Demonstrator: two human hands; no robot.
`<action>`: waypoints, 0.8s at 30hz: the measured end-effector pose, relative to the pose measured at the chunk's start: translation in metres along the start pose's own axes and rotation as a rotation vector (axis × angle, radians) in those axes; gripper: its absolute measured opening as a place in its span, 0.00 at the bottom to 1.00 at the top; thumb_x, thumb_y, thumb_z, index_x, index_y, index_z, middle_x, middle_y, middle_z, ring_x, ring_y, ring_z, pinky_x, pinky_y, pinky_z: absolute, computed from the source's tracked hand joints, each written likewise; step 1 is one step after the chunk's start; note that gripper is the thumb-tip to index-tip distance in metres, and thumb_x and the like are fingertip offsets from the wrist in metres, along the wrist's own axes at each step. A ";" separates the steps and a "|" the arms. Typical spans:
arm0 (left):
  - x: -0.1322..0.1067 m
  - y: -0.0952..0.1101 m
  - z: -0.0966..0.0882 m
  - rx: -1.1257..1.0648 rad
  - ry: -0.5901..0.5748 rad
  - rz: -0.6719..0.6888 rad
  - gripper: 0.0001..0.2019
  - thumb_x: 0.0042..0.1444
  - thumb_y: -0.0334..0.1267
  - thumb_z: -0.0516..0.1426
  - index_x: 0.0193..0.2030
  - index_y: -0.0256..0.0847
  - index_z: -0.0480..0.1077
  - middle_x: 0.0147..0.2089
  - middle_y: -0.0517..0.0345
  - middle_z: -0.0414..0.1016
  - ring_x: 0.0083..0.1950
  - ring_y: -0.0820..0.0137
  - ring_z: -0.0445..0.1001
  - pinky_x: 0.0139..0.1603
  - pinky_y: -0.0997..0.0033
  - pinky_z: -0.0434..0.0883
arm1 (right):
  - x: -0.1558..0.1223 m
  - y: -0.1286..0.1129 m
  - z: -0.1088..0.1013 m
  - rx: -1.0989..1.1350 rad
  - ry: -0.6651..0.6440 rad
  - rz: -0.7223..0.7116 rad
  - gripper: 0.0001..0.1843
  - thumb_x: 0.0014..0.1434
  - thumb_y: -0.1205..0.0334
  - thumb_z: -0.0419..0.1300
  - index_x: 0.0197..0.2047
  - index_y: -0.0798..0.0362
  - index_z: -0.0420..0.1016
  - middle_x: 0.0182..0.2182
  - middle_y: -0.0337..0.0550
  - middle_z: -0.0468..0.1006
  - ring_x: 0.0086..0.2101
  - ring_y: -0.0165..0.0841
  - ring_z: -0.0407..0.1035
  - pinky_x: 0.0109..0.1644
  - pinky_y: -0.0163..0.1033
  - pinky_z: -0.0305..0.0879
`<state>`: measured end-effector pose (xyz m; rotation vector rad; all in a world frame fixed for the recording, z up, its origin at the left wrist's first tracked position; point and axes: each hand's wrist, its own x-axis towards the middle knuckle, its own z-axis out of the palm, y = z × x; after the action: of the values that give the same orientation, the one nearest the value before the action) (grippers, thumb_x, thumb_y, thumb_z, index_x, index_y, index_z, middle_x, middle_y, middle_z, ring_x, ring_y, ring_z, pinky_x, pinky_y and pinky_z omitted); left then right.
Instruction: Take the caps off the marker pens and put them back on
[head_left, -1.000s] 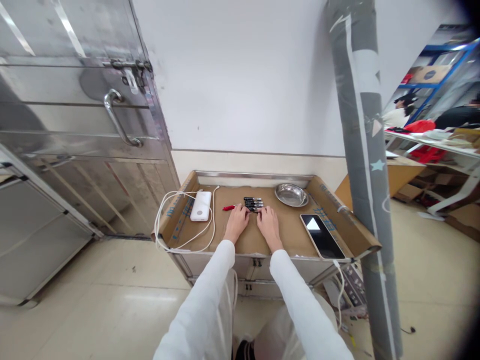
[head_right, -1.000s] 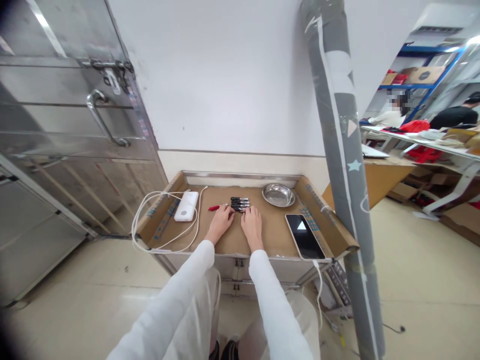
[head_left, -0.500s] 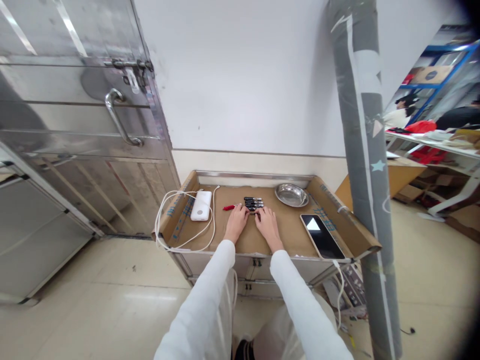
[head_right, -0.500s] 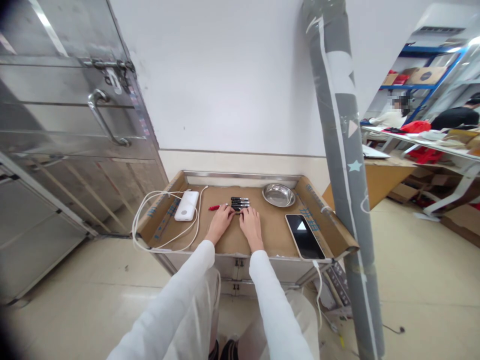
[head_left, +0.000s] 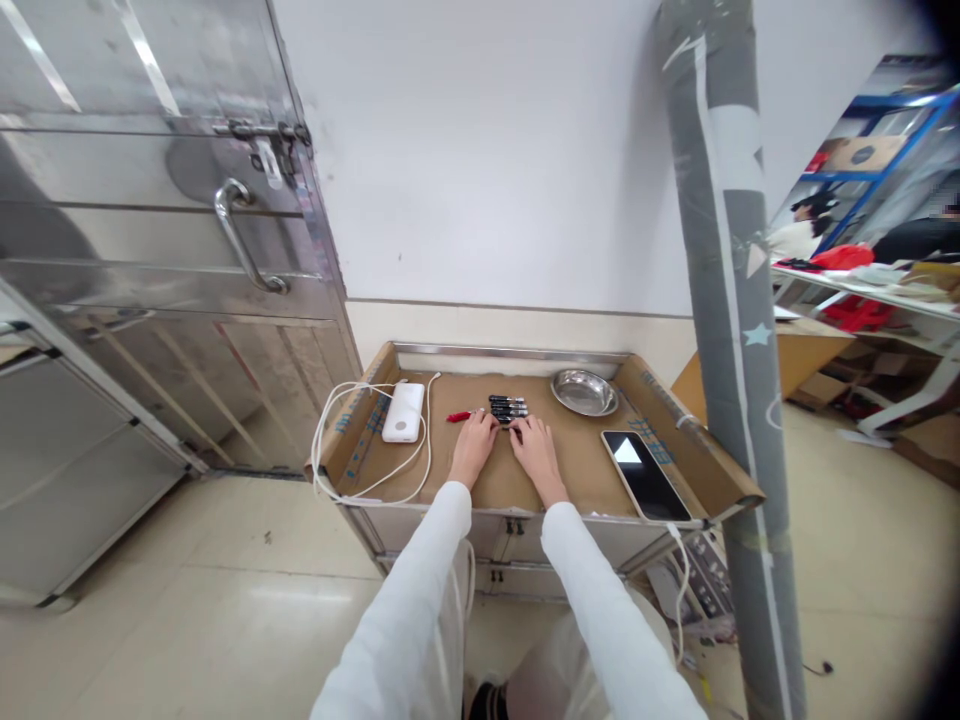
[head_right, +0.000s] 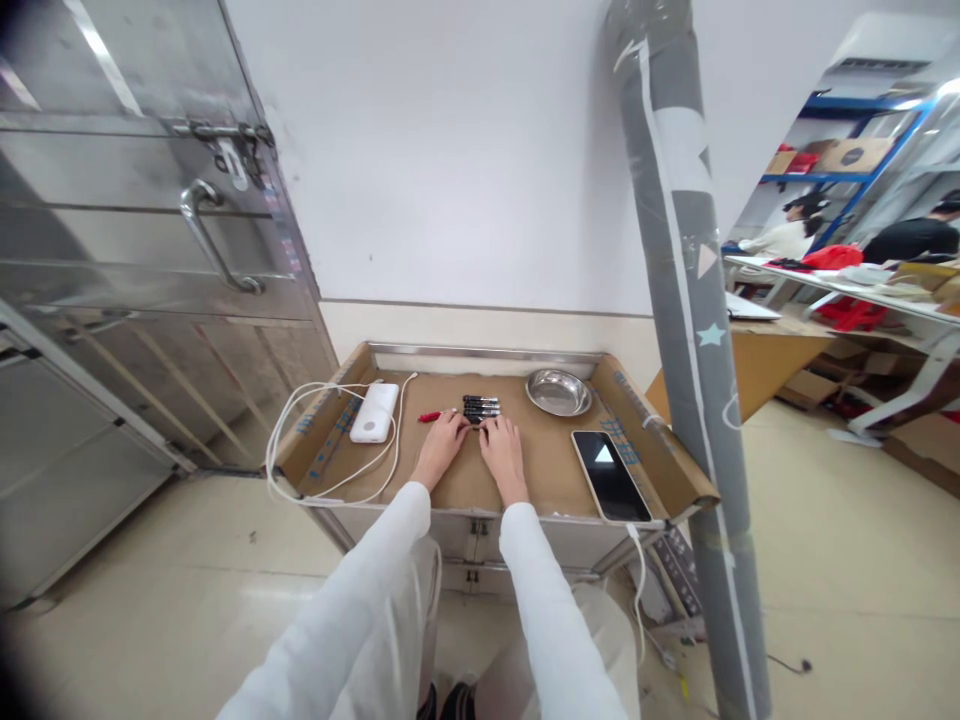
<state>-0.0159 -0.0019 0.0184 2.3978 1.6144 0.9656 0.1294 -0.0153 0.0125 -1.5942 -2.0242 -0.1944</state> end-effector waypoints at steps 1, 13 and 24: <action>0.000 0.000 0.000 0.000 -0.003 -0.002 0.05 0.60 0.30 0.51 0.39 0.39 0.67 0.42 0.52 0.69 0.47 0.66 0.69 0.52 0.62 0.67 | 0.000 0.001 0.001 0.010 0.000 -0.002 0.10 0.63 0.65 0.48 0.40 0.52 0.71 0.38 0.46 0.73 0.41 0.37 0.64 0.44 0.40 0.54; -0.001 0.001 -0.003 0.003 -0.020 0.049 0.09 0.62 0.30 0.49 0.41 0.41 0.70 0.40 0.53 0.69 0.45 0.67 0.70 0.51 0.65 0.67 | 0.000 0.003 0.003 0.013 -0.003 0.014 0.12 0.64 0.64 0.47 0.41 0.53 0.72 0.37 0.47 0.72 0.40 0.37 0.64 0.44 0.39 0.55; -0.001 -0.001 0.000 -0.037 -0.008 0.060 0.07 0.61 0.32 0.51 0.40 0.41 0.70 0.41 0.54 0.70 0.45 0.67 0.70 0.51 0.64 0.67 | 0.000 0.005 0.006 -0.001 0.003 0.031 0.12 0.64 0.63 0.48 0.41 0.52 0.72 0.37 0.47 0.72 0.40 0.37 0.64 0.45 0.39 0.55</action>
<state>-0.0167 -0.0021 0.0174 2.4356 1.5167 0.9846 0.1320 -0.0113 0.0070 -1.6234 -1.9962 -0.1866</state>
